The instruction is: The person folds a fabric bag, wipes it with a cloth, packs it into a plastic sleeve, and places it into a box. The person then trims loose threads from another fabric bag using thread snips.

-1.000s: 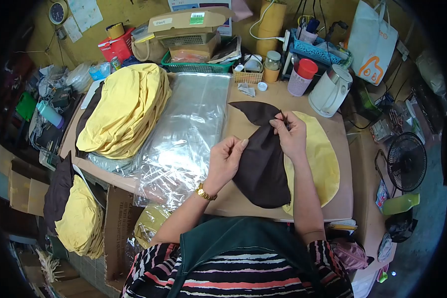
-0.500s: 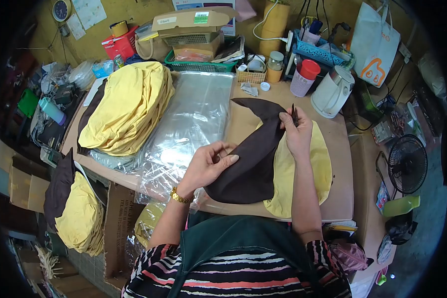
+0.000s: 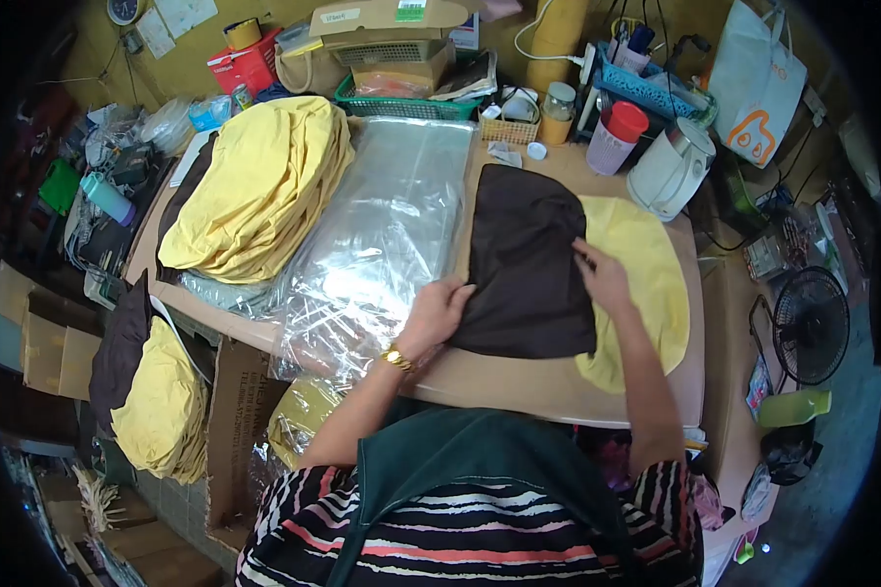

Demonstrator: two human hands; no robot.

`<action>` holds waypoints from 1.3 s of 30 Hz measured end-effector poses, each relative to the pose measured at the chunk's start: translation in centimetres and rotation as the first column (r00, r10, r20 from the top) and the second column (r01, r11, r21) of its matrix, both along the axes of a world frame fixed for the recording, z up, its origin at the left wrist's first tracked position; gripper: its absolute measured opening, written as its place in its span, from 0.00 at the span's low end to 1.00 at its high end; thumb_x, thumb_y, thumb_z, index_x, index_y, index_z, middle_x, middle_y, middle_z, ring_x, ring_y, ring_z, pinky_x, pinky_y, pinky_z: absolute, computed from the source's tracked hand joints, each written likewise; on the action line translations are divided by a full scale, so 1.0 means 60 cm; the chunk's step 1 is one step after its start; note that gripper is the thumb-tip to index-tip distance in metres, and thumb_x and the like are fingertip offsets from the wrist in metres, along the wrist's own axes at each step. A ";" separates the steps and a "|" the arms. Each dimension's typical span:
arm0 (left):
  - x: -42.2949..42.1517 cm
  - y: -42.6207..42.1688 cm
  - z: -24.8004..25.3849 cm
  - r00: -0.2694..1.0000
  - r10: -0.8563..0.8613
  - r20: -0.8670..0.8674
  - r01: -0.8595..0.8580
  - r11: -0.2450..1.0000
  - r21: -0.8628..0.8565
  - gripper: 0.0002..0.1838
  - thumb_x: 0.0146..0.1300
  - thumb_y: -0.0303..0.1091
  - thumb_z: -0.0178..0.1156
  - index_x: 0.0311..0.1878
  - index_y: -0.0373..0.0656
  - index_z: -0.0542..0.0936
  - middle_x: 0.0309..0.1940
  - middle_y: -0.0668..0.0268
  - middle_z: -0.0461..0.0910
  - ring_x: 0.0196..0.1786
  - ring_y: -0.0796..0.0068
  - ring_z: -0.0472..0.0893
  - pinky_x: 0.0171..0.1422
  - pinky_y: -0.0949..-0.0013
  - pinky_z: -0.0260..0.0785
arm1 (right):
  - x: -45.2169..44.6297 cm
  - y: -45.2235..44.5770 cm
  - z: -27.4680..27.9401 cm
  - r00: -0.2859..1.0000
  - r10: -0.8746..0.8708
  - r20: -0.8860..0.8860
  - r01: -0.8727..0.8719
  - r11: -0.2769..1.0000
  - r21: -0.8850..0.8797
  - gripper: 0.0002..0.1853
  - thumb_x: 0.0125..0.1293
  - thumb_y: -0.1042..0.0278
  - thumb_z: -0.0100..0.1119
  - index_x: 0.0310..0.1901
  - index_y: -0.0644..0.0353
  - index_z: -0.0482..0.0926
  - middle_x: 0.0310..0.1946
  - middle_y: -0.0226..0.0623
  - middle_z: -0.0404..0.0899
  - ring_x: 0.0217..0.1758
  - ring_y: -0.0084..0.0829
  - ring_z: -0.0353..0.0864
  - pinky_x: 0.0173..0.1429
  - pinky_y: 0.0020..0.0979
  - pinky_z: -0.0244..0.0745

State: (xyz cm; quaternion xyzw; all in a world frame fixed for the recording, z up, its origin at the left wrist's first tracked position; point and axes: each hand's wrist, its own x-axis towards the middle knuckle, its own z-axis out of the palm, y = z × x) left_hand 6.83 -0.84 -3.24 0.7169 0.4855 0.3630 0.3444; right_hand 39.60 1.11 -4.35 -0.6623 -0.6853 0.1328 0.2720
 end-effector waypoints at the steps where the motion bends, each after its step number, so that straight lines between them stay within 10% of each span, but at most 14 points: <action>1: 0.020 -0.007 0.008 0.999 -0.012 -0.035 0.012 1.000 -0.023 0.14 0.67 0.38 0.57 0.33 0.35 0.78 0.27 0.45 0.77 0.34 0.40 0.77 0.37 0.52 0.68 | -0.001 0.011 0.017 0.999 0.003 0.034 -0.006 0.996 0.088 0.19 0.66 0.67 0.58 0.58 0.50 0.77 0.50 0.42 0.81 0.48 0.44 0.82 0.52 0.36 0.77; 6: 0.069 -0.012 0.050 0.993 -0.106 -0.047 0.106 0.994 -0.014 0.13 0.68 0.38 0.56 0.33 0.36 0.78 0.25 0.46 0.77 0.32 0.41 0.77 0.35 0.51 0.67 | -0.168 -0.050 0.172 0.829 0.079 -0.554 -0.199 0.967 -0.160 0.13 0.68 0.65 0.57 0.51 0.57 0.80 0.29 0.40 0.79 0.32 0.34 0.80 0.41 0.31 0.73; 10: 0.056 -0.023 0.096 0.998 -0.063 -0.025 0.065 0.993 0.094 0.14 0.68 0.37 0.57 0.30 0.36 0.76 0.20 0.49 0.73 0.25 0.47 0.75 0.30 0.59 0.65 | -0.181 -0.034 0.098 0.766 0.326 -0.554 -0.426 0.903 -0.059 0.06 0.66 0.71 0.58 0.39 0.65 0.77 0.26 0.32 0.75 0.32 0.18 0.72 0.40 0.26 0.70; 14: -0.006 -0.030 0.111 0.979 -0.152 -0.136 0.156 0.987 0.026 0.17 0.68 0.41 0.57 0.30 0.36 0.78 0.18 0.48 0.72 0.24 0.47 0.74 0.30 0.56 0.65 | -0.157 -0.033 0.109 0.775 0.161 -0.610 -0.156 0.986 0.062 0.08 0.69 0.73 0.55 0.32 0.65 0.71 0.23 0.26 0.70 0.31 0.15 0.65 0.37 0.22 0.66; 20: -0.118 -0.026 0.107 0.989 0.146 -0.017 -0.146 0.971 -0.191 0.17 0.69 0.40 0.58 0.28 0.37 0.78 0.15 0.70 0.70 0.20 0.81 0.67 0.28 0.71 0.63 | -0.138 -0.030 0.116 0.658 0.098 -0.746 0.020 0.989 0.148 0.10 0.70 0.69 0.58 0.31 0.60 0.71 0.25 0.20 0.65 0.31 0.13 0.62 0.36 0.19 0.62; 23: -0.149 -0.015 0.095 0.962 0.268 -0.048 -0.272 0.946 -0.176 0.11 0.68 0.38 0.59 0.38 0.40 0.83 0.23 0.69 0.75 0.26 0.80 0.71 0.29 0.73 0.64 | -0.132 -0.034 0.131 0.653 0.090 -0.752 0.005 0.992 0.123 0.10 0.70 0.69 0.58 0.31 0.59 0.71 0.25 0.19 0.64 0.30 0.13 0.61 0.35 0.19 0.60; 25: -0.135 -0.008 0.097 0.965 0.250 0.084 -0.262 0.944 0.198 0.11 0.65 0.36 0.61 0.47 0.43 0.83 0.35 0.66 0.79 0.35 0.79 0.74 0.31 0.74 0.65 | -0.135 -0.037 0.145 0.655 0.083 -0.751 -0.018 0.995 0.095 0.10 0.70 0.69 0.58 0.31 0.59 0.71 0.25 0.19 0.64 0.30 0.13 0.61 0.35 0.19 0.60; 30: -0.024 -0.005 0.149 0.987 -0.143 0.080 0.122 0.967 0.225 0.18 0.63 0.35 0.62 0.57 0.43 0.79 0.50 0.65 0.78 0.47 0.75 0.75 0.41 0.73 0.70 | -0.155 -0.041 0.159 0.710 0.281 -0.645 -0.204 0.960 0.194 0.09 0.70 0.69 0.56 0.31 0.59 0.71 0.24 0.19 0.64 0.28 0.12 0.59 0.32 0.18 0.58; 35: 0.059 0.017 0.098 0.968 -0.226 0.106 0.235 0.968 -0.084 0.11 0.68 0.36 0.58 0.40 0.38 0.82 0.27 0.66 0.80 0.29 0.75 0.75 0.33 0.72 0.67 | -0.197 -0.046 0.128 0.667 0.245 -0.703 -0.127 0.968 0.217 0.07 0.70 0.69 0.56 0.34 0.62 0.73 0.25 0.20 0.67 0.28 0.13 0.62 0.34 0.18 0.61; 39: 0.029 0.022 0.044 0.992 -0.003 0.125 -0.024 0.977 0.213 0.15 0.70 0.37 0.56 0.30 0.37 0.80 0.16 0.71 0.74 0.22 0.80 0.70 0.28 0.73 0.62 | -0.151 -0.035 -0.007 0.807 0.025 -0.591 0.126 0.969 0.214 0.08 0.67 0.67 0.62 0.38 0.62 0.76 0.27 0.33 0.78 0.31 0.25 0.78 0.37 0.27 0.71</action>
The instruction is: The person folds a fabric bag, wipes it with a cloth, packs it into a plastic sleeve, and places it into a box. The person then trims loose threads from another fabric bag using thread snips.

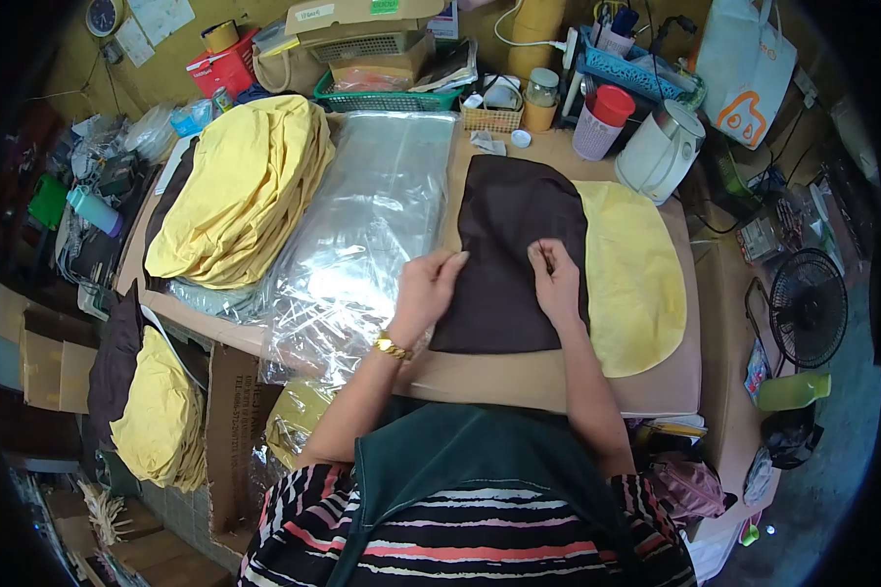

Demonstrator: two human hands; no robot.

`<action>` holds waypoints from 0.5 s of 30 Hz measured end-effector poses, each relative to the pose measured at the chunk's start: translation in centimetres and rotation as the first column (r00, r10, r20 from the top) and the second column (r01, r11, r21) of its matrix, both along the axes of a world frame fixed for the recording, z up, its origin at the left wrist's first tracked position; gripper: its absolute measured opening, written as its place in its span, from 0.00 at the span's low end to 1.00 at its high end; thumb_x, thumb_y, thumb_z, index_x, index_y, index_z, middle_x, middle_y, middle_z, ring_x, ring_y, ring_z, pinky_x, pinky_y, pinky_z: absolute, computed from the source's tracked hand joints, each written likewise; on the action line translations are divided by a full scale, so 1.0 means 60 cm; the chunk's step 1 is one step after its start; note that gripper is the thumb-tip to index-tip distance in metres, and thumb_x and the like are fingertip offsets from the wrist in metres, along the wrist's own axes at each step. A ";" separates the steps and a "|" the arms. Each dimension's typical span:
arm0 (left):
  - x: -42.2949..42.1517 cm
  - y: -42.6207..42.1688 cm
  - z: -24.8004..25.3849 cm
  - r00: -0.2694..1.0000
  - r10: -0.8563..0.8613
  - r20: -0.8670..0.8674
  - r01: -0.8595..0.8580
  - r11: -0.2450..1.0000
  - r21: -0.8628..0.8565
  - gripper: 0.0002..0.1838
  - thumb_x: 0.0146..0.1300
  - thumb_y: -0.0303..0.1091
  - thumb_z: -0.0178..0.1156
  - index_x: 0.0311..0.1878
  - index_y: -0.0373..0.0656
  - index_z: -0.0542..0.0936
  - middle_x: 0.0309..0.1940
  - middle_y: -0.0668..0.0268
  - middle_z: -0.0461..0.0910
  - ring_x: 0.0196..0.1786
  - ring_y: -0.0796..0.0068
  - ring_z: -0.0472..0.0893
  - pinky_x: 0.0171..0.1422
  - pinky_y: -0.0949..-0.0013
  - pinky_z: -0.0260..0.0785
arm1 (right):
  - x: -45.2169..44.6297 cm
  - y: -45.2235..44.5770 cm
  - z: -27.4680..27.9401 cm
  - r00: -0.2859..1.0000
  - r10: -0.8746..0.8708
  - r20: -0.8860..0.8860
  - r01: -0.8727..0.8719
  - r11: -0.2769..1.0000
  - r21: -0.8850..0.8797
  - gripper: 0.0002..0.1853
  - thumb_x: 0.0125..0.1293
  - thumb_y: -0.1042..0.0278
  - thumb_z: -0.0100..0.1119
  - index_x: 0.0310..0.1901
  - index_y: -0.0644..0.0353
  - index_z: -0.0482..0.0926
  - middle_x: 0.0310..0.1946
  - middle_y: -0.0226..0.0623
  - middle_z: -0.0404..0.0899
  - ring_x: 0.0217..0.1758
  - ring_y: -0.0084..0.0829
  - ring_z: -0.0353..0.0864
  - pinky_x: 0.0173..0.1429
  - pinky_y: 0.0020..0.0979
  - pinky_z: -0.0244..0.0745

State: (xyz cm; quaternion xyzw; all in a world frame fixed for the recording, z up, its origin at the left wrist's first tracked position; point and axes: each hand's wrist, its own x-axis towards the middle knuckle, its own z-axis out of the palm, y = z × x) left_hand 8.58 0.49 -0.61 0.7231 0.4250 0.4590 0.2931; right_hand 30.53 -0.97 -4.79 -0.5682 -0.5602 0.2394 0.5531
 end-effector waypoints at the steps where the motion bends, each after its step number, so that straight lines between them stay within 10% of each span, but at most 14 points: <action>1: -0.021 0.001 0.001 0.998 0.028 0.065 -0.012 0.974 -0.224 0.15 0.71 0.37 0.56 0.29 0.38 0.79 0.17 0.71 0.73 0.23 0.83 0.69 0.28 0.74 0.61 | 0.012 -0.004 -0.018 0.974 -0.099 0.204 0.102 0.995 -0.004 0.10 0.66 0.66 0.63 0.39 0.62 0.76 0.28 0.39 0.81 0.32 0.31 0.83 0.37 0.31 0.74; 2: -0.041 -0.001 0.000 0.990 0.073 0.122 -0.012 0.897 -0.441 0.16 0.71 0.38 0.55 0.28 0.39 0.78 0.18 0.72 0.73 0.23 0.86 0.68 0.28 0.75 0.60 | 0.020 -0.015 -0.010 0.935 -0.079 0.345 0.090 0.996 -0.018 0.10 0.65 0.65 0.64 0.38 0.62 0.76 0.31 0.45 0.82 0.37 0.41 0.85 0.39 0.37 0.76; 6: -0.092 0.016 -0.034 0.986 0.103 0.134 -0.050 0.934 -0.354 0.16 0.70 0.40 0.56 0.26 0.43 0.76 0.20 0.74 0.72 0.25 0.87 0.68 0.30 0.77 0.59 | 0.018 -0.019 0.005 0.958 -0.050 0.283 0.099 0.982 -0.162 0.09 0.64 0.66 0.63 0.40 0.60 0.77 0.31 0.44 0.83 0.36 0.46 0.84 0.38 0.39 0.76; 9: -0.140 0.039 -0.078 0.575 0.285 0.767 0.255 0.829 -0.498 0.14 0.69 0.38 0.53 0.25 0.48 0.71 0.25 0.75 0.71 0.31 0.84 0.70 0.32 0.77 0.59 | 0.015 -0.021 -0.008 0.915 -0.079 0.397 0.101 0.994 -0.035 0.09 0.64 0.65 0.63 0.41 0.59 0.77 0.30 0.43 0.83 0.35 0.45 0.83 0.37 0.39 0.75; 11: -0.114 0.026 -0.012 0.495 0.546 0.676 0.040 0.763 -0.645 0.12 0.69 0.39 0.53 0.31 0.44 0.74 0.30 0.71 0.73 0.35 0.81 0.72 0.37 0.75 0.63 | 0.013 -0.024 -0.003 0.889 -0.046 0.456 0.106 0.989 -0.107 0.10 0.64 0.63 0.63 0.42 0.57 0.77 0.30 0.43 0.82 0.35 0.45 0.83 0.37 0.40 0.75; 15: -0.012 0.000 -0.029 0.750 0.248 0.613 0.227 0.774 -0.591 0.25 0.68 0.48 0.59 0.57 0.37 0.72 0.49 0.57 0.77 0.47 0.73 0.77 0.49 0.66 0.70 | 0.007 -0.025 -0.003 0.883 -0.069 0.465 0.121 0.989 -0.084 0.11 0.64 0.61 0.64 0.41 0.57 0.76 0.31 0.42 0.83 0.35 0.44 0.83 0.37 0.40 0.75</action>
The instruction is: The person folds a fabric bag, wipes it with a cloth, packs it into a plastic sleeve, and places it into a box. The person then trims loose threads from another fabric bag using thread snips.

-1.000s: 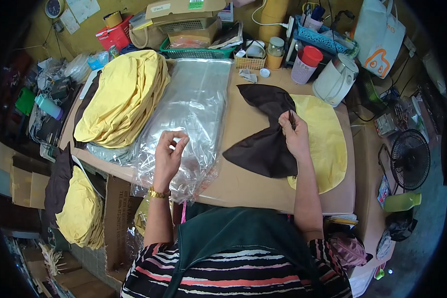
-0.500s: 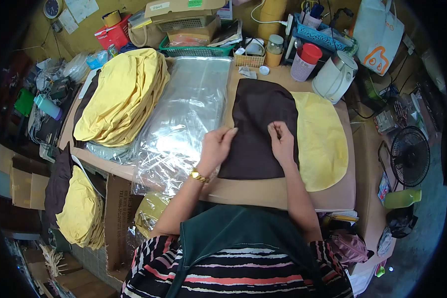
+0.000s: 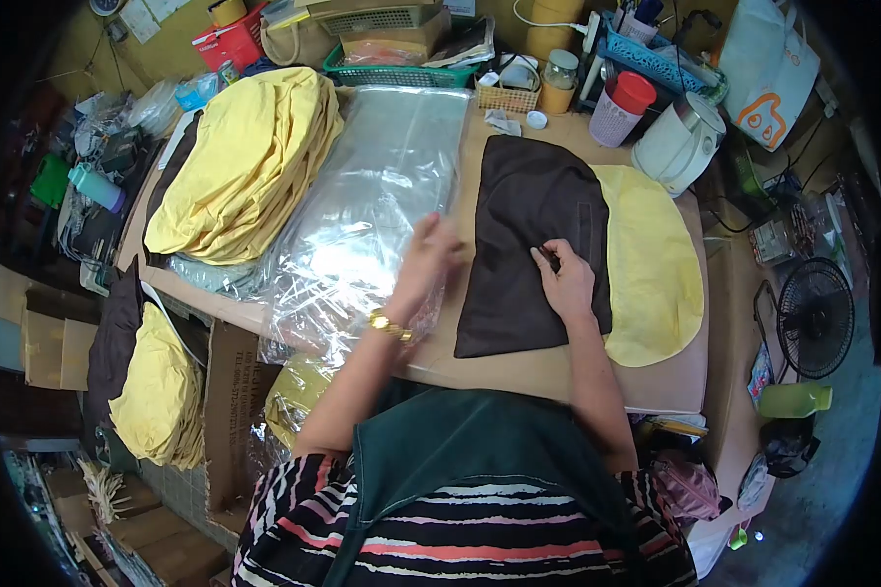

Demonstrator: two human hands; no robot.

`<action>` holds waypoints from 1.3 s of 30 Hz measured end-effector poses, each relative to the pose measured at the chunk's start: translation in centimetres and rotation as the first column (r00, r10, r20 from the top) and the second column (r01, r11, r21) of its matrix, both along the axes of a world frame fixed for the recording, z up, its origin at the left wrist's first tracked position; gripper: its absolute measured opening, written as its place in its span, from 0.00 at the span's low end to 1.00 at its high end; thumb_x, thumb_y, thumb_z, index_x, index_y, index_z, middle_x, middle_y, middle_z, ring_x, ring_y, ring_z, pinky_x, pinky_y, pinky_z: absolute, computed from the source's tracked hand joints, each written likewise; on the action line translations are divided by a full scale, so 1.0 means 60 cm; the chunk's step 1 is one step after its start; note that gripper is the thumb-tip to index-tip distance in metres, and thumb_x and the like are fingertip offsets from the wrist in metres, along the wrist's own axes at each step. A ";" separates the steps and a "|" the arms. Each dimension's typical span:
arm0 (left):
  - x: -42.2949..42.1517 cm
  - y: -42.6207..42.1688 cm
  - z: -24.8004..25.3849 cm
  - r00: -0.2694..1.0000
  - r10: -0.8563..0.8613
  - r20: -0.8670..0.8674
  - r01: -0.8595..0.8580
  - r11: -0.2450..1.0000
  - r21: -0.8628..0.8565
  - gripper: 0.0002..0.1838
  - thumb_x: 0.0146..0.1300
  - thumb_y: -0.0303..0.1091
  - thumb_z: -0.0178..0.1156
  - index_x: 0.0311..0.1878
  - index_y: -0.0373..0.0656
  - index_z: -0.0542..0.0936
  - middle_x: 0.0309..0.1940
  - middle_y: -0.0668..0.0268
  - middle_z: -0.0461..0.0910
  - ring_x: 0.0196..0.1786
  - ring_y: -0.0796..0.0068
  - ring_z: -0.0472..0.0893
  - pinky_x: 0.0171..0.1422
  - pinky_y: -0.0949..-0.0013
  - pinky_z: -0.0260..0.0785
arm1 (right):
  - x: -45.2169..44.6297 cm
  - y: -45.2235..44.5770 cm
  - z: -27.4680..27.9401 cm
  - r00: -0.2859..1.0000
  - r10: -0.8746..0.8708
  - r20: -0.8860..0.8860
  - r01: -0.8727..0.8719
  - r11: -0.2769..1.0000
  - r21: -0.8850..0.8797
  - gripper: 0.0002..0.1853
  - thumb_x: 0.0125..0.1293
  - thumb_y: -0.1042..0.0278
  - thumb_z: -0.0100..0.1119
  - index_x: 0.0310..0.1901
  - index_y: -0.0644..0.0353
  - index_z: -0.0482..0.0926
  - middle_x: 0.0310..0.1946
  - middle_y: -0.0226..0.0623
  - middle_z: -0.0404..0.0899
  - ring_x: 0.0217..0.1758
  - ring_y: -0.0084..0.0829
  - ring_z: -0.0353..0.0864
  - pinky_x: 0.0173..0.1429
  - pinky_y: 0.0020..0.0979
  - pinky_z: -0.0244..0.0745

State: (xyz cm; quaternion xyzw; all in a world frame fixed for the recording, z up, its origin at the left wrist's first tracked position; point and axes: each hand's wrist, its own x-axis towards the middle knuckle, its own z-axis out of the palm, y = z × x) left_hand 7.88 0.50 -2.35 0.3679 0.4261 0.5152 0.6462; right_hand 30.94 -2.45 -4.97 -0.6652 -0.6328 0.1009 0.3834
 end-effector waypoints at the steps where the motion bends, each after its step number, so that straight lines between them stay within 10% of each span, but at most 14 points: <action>1: 0.031 0.009 -0.032 0.963 0.014 -0.268 0.040 0.980 0.195 0.21 0.68 0.46 0.60 0.52 0.37 0.75 0.45 0.59 0.78 0.42 0.76 0.76 0.46 0.68 0.69 | -0.003 -0.005 0.009 0.998 0.024 0.053 -0.023 1.000 -0.012 0.13 0.62 0.59 0.65 0.41 0.57 0.76 0.31 0.41 0.83 0.35 0.44 0.83 0.37 0.40 0.75; 3: 0.050 0.016 -0.057 0.858 0.079 -0.508 0.130 0.923 0.362 0.18 0.67 0.45 0.60 0.47 0.37 0.77 0.41 0.61 0.79 0.37 0.79 0.75 0.43 0.69 0.69 | -0.009 -0.012 0.024 0.993 0.049 0.107 -0.046 0.999 -0.027 0.14 0.61 0.57 0.66 0.41 0.57 0.76 0.31 0.39 0.83 0.35 0.43 0.83 0.38 0.41 0.75; 8: 0.007 0.015 -0.014 0.621 -0.376 -0.687 0.499 0.866 -0.023 0.22 0.67 0.45 0.61 0.20 0.40 0.74 0.15 0.74 0.68 0.22 0.86 0.64 0.27 0.72 0.59 | -0.006 -0.007 0.015 0.985 0.054 0.165 -0.038 0.995 -0.096 0.18 0.59 0.53 0.67 0.41 0.56 0.75 0.31 0.38 0.83 0.35 0.41 0.83 0.38 0.41 0.75; 14: -0.033 0.007 -0.001 0.734 -0.298 -0.611 0.381 0.924 0.007 0.17 0.70 0.42 0.58 0.25 0.44 0.77 0.16 0.77 0.68 0.21 0.86 0.64 0.26 0.78 0.54 | -0.008 -0.005 0.014 0.984 0.050 0.170 -0.024 0.988 -0.151 0.17 0.61 0.53 0.65 0.43 0.55 0.74 0.33 0.39 0.83 0.38 0.42 0.83 0.41 0.41 0.75; 16: -0.025 0.010 -0.008 0.942 -0.329 -0.064 0.324 0.943 -0.074 0.13 0.71 0.37 0.56 0.30 0.42 0.77 0.30 0.66 0.80 0.31 0.79 0.77 0.35 0.78 0.70 | -0.012 -0.007 0.024 0.985 0.059 0.161 -0.025 0.977 -0.210 0.18 0.62 0.53 0.65 0.45 0.55 0.74 0.35 0.40 0.83 0.39 0.43 0.83 0.42 0.41 0.75; 17: -0.017 0.009 -0.007 0.944 -0.324 -0.062 0.320 0.945 -0.067 0.13 0.71 0.37 0.56 0.30 0.42 0.77 0.30 0.66 0.80 0.31 0.79 0.77 0.35 0.78 0.70 | -0.013 -0.006 0.034 0.986 0.064 0.156 -0.021 0.964 -0.264 0.18 0.62 0.54 0.64 0.47 0.55 0.74 0.37 0.41 0.83 0.40 0.44 0.83 0.44 0.42 0.75; 19: -0.001 -0.003 -0.005 0.832 -0.196 0.520 0.322 0.932 -0.164 0.08 0.69 0.27 0.56 0.32 0.37 0.76 0.52 0.53 0.78 0.50 0.65 0.82 0.56 0.67 0.78 | -0.017 -0.009 0.046 0.994 0.045 0.095 -0.024 0.977 -0.210 0.19 0.63 0.54 0.64 0.50 0.55 0.74 0.39 0.41 0.82 0.41 0.44 0.83 0.44 0.42 0.75; 27: -0.003 -0.023 0.013 0.647 -0.186 0.740 0.388 0.915 -0.109 0.06 0.67 0.24 0.57 0.33 0.33 0.75 0.60 0.49 0.72 0.60 0.60 0.77 0.68 0.60 0.72 | -0.068 -0.029 0.155 0.975 0.139 0.171 -0.167 0.972 0.165 0.13 0.50 0.70 0.70 0.39 0.54 0.82 0.36 0.33 0.72 0.33 0.37 0.79 0.38 0.36 0.74; 39: 0.000 -0.034 0.034 0.689 -0.278 0.669 0.386 0.922 -0.014 0.08 0.67 0.27 0.59 0.31 0.35 0.76 0.60 0.53 0.73 0.57 0.70 0.79 0.67 0.64 0.72 | -0.097 -0.028 0.193 0.914 0.240 0.326 -0.301 0.942 0.150 0.16 0.48 0.73 0.70 0.36 0.56 0.72 0.30 0.33 0.74 0.29 0.39 0.78 0.35 0.37 0.70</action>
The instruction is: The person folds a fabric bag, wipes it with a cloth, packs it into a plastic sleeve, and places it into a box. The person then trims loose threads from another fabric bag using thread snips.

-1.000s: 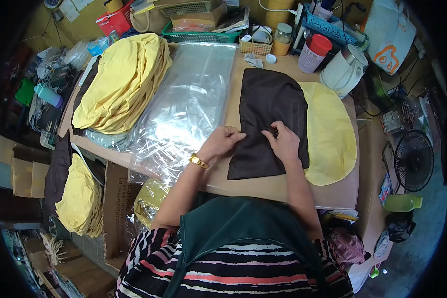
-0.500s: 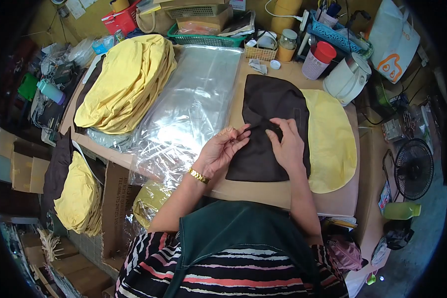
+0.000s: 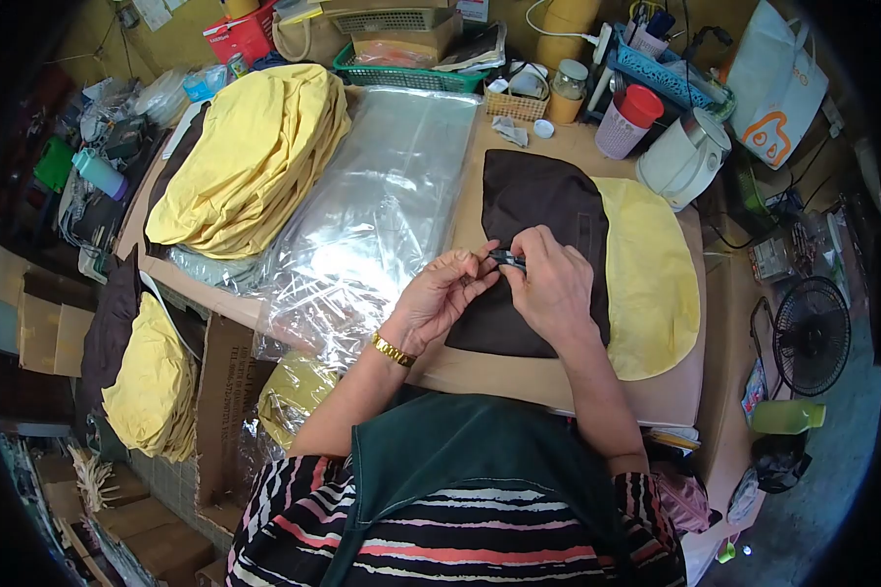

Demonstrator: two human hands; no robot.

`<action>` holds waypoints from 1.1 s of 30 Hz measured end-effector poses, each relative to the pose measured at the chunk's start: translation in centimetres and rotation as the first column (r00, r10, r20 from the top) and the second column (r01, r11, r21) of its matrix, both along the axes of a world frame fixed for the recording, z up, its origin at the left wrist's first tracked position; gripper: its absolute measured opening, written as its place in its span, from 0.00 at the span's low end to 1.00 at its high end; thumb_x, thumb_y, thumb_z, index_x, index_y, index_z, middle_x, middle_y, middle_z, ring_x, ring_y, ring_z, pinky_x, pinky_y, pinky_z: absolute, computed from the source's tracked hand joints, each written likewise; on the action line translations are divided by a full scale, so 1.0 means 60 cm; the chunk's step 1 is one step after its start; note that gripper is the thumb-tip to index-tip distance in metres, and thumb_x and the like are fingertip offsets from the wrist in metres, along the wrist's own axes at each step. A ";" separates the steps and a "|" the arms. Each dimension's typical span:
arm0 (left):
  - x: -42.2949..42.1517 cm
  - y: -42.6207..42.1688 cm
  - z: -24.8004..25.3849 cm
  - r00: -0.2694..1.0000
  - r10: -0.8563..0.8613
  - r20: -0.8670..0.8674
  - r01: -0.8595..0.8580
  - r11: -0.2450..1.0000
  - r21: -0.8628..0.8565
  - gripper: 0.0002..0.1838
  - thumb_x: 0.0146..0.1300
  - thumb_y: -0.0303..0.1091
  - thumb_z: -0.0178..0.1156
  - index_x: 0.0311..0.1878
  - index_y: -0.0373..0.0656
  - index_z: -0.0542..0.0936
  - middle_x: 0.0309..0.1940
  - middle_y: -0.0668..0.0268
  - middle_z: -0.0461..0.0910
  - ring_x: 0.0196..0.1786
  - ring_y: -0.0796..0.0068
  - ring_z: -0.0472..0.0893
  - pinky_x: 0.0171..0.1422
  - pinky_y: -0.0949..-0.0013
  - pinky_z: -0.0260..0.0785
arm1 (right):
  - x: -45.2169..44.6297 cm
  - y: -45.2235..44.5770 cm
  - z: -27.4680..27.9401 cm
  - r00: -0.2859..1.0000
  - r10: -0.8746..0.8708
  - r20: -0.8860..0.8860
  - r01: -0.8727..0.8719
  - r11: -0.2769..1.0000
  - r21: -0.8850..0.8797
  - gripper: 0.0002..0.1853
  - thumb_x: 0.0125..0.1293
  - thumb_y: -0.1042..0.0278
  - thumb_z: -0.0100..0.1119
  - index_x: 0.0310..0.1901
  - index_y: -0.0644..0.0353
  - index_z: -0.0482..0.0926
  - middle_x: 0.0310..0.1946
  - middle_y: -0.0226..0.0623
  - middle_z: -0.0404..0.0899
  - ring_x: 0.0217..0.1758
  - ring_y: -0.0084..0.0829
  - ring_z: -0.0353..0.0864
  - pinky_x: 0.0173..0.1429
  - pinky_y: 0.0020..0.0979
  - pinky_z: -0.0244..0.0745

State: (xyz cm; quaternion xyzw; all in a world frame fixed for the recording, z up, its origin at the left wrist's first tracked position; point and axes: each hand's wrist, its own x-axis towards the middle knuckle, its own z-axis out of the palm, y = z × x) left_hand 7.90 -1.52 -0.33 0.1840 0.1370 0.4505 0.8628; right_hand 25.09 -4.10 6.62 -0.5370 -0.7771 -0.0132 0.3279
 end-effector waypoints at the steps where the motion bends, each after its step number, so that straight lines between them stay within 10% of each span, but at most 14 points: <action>1: 0.000 -0.002 0.003 1.000 0.014 -0.024 -0.014 1.000 0.009 0.08 0.67 0.27 0.59 0.31 0.35 0.76 0.59 0.53 0.73 0.56 0.70 0.79 0.67 0.65 0.72 | -0.001 0.000 0.000 1.000 -0.001 0.011 0.002 1.000 -0.012 0.16 0.48 0.74 0.70 0.36 0.56 0.72 0.31 0.33 0.74 0.29 0.39 0.78 0.35 0.37 0.70; 8: 0.010 0.002 -0.023 0.985 0.101 -0.143 -0.092 0.993 0.071 0.08 0.67 0.31 0.59 0.39 0.34 0.77 0.58 0.53 0.72 0.59 0.67 0.76 0.65 0.66 0.72 | 0.010 0.038 -0.049 0.979 -0.107 -0.172 0.099 0.993 -0.057 0.17 0.53 0.70 0.70 0.39 0.57 0.71 0.32 0.36 0.75 0.34 0.43 0.80 0.39 0.40 0.73; 10: 0.025 0.015 -0.063 0.373 0.522 -0.767 -0.208 0.852 0.480 0.21 0.66 0.36 0.62 0.54 0.34 0.70 0.62 0.51 0.69 0.58 0.63 0.76 0.62 0.66 0.70 | 0.027 0.072 -0.092 0.941 -0.310 -0.137 0.302 0.950 -0.080 0.18 0.58 0.63 0.68 0.44 0.56 0.71 0.38 0.40 0.79 0.40 0.47 0.82 0.43 0.43 0.75; 13: 0.047 0.006 -0.085 0.019 0.813 -0.582 0.169 0.571 0.803 0.35 0.62 0.38 0.66 0.64 0.32 0.59 0.62 0.48 0.66 0.57 0.62 0.75 0.59 0.67 0.69 | 0.055 0.116 -0.181 0.932 -0.361 0.017 0.357 0.911 -0.206 0.19 0.61 0.57 0.65 0.48 0.55 0.70 0.42 0.46 0.81 0.43 0.49 0.82 0.44 0.45 0.76; 14: 0.056 0.002 -0.083 0.001 0.884 -0.468 0.138 0.463 0.875 0.28 0.64 0.41 0.64 0.57 0.30 0.68 0.48 0.48 0.75 0.46 0.66 0.79 0.52 0.66 0.71 | 0.063 0.128 -0.189 0.938 -0.344 0.028 0.342 0.916 -0.211 0.17 0.63 0.56 0.63 0.47 0.55 0.70 0.40 0.47 0.82 0.43 0.49 0.82 0.43 0.45 0.76; 17: 0.023 -0.008 -0.075 0.160 0.375 -0.913 0.443 0.799 0.406 0.19 0.67 0.44 0.60 0.43 0.33 0.78 0.28 0.54 0.78 0.31 0.69 0.78 0.40 0.64 0.70 | 0.087 0.163 -0.202 0.920 -0.391 0.026 0.387 0.898 -0.208 0.16 0.64 0.57 0.62 0.47 0.54 0.71 0.35 0.46 0.83 0.42 0.49 0.82 0.43 0.46 0.75; 20: -0.015 -0.038 -0.054 0.139 0.474 -0.870 0.418 0.768 0.485 0.17 0.68 0.42 0.56 0.32 0.35 0.79 0.22 0.49 0.76 0.29 0.50 0.79 0.39 0.55 0.68 | 0.098 0.172 -0.192 0.909 -0.414 0.039 0.409 0.873 -0.267 0.14 0.66 0.58 0.59 0.46 0.55 0.71 0.38 0.46 0.83 0.43 0.49 0.82 0.45 0.46 0.75; 23: -0.052 -0.056 -0.018 0.107 0.394 -0.913 0.507 0.768 0.391 0.16 0.70 0.39 0.54 0.32 0.37 0.80 0.24 0.52 0.78 0.29 0.55 0.78 0.38 0.60 0.69 | 0.096 0.167 -0.180 0.907 -0.422 0.015 0.405 0.860 -0.311 0.14 0.69 0.56 0.56 0.46 0.58 0.74 0.39 0.46 0.83 0.44 0.49 0.82 0.46 0.45 0.75; 25: -0.061 -0.057 -0.003 0.094 0.370 -0.924 0.498 0.787 0.365 0.16 0.70 0.39 0.53 0.32 0.37 0.79 0.23 0.55 0.78 0.27 0.62 0.77 0.37 0.62 0.68 | 0.092 0.157 -0.181 0.905 -0.285 -0.315 0.215 0.947 -0.239 0.15 0.70 0.56 0.54 0.45 0.61 0.76 0.37 0.47 0.83 0.43 0.50 0.82 0.45 0.44 0.74; 29: -0.079 -0.052 -0.041 0.239 0.354 -0.904 0.239 0.881 0.408 0.17 0.72 0.40 0.52 0.32 0.37 0.78 0.19 0.65 0.75 0.26 0.75 0.75 0.35 0.68 0.68 | 0.029 0.041 -0.121 0.932 -0.047 -0.360 -0.070 0.950 -0.305 0.13 0.65 0.63 0.62 0.45 0.61 0.77 0.36 0.46 0.81 0.39 0.44 0.81 0.41 0.37 0.75; 33: -0.075 -0.043 -0.019 0.543 0.546 -0.638 -0.498 0.821 0.279 0.15 0.73 0.43 0.52 0.44 0.39 0.76 0.33 0.69 0.76 0.35 0.80 0.76 0.37 0.75 0.69 | -0.003 -0.018 -0.116 0.924 0.164 -0.345 -0.283 0.900 -0.331 0.13 0.58 0.67 0.67 0.43 0.59 0.76 0.40 0.39 0.81 0.39 0.42 0.82 0.40 0.38 0.76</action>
